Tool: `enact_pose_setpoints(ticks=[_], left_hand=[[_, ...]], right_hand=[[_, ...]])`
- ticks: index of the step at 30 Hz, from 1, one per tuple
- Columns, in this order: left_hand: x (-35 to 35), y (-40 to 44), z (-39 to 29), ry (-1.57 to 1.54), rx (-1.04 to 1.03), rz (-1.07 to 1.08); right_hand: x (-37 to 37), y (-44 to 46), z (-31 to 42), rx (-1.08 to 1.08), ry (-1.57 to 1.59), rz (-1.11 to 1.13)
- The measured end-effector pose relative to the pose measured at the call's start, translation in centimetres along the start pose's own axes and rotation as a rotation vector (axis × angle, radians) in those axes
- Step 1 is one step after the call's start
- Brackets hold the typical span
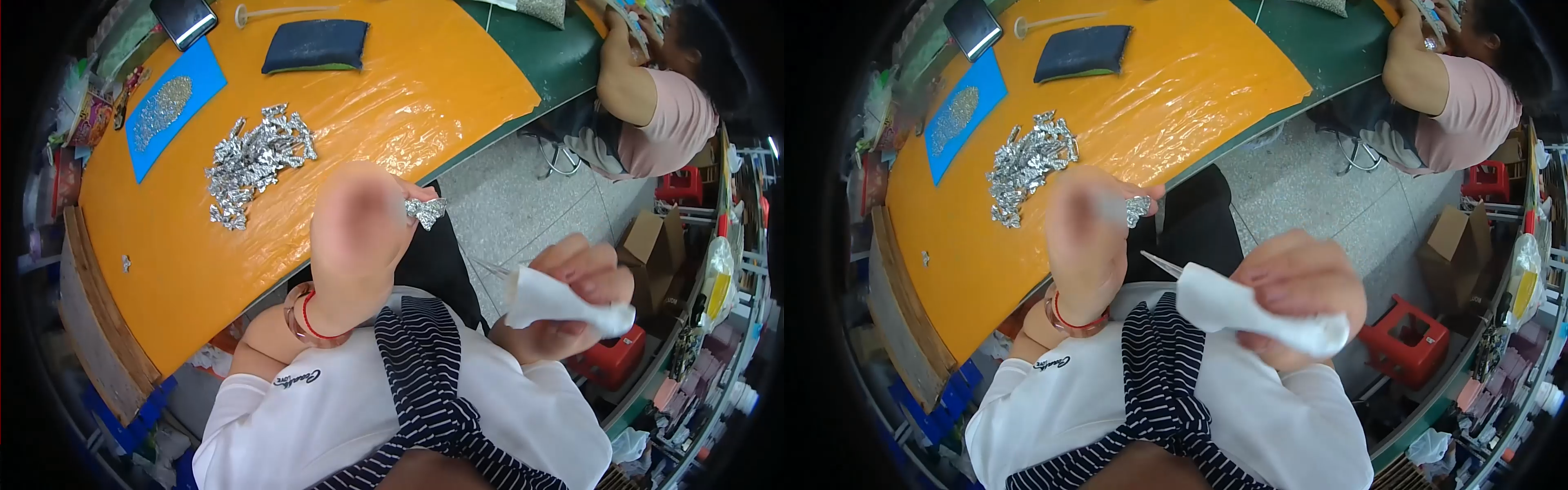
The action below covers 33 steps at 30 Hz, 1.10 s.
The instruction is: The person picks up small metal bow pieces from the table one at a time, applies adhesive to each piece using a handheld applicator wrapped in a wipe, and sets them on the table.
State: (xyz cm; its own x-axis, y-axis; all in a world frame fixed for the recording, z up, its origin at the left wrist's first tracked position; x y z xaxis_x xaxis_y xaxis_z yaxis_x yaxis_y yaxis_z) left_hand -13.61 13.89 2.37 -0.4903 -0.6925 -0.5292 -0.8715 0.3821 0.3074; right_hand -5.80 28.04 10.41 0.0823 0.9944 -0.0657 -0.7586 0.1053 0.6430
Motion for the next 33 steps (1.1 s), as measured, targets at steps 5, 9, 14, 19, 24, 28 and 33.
enact_pose_setpoints(ticks=[5, 9, 14, 19, 24, 28, 33], left_hand=[[-0.8, 0.1, -0.8, 0.069, -0.01, -0.045], [-1.5, -0.1, -0.8, -0.035, -0.027, -0.003], [-2.2, -0.2, -0.6, -0.132, 0.001, 0.079], [-2.2, -0.5, -0.2, -0.122, 0.087, -0.022], [-2.2, -0.6, -0.5, -0.057, 0.067, -0.028], [-1.9, -0.8, -0.7, -0.007, 0.051, -0.043], [-1.8, -0.8, -0.9, -0.024, 0.014, -0.005]], right_hand=[[-0.7, -0.5, 0.7, 0.046, -0.118, 0.086], [-0.6, -0.5, 0.5, -0.012, -0.2, 0.112], [-0.6, -0.3, 0.8, -0.015, -0.217, 0.125], [-0.8, -0.4, 1.1, -0.001, -0.233, 0.1], [-0.9, -0.6, 1.3, -0.079, -0.364, 0.056], [-1.1, -0.5, 1.8, -0.047, -0.375, 0.058], [-1.4, -0.3, 2.1, -0.031, -0.429, 0.073]])
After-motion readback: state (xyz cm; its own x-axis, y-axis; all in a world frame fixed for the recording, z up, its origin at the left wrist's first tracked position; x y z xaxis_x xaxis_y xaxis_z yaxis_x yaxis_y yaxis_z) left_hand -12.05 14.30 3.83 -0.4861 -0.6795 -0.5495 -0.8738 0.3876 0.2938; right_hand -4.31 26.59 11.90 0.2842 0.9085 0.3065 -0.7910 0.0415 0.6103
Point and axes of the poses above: each hand's wrist, its own y-axis towards the middle knuckle, its own x-axis out of the back of the hand, z = x × y, the point moved 9 cm from there along y, towards the middle knuckle, and after that the axes turned 8 degrees about z, right-handed, at the moved point
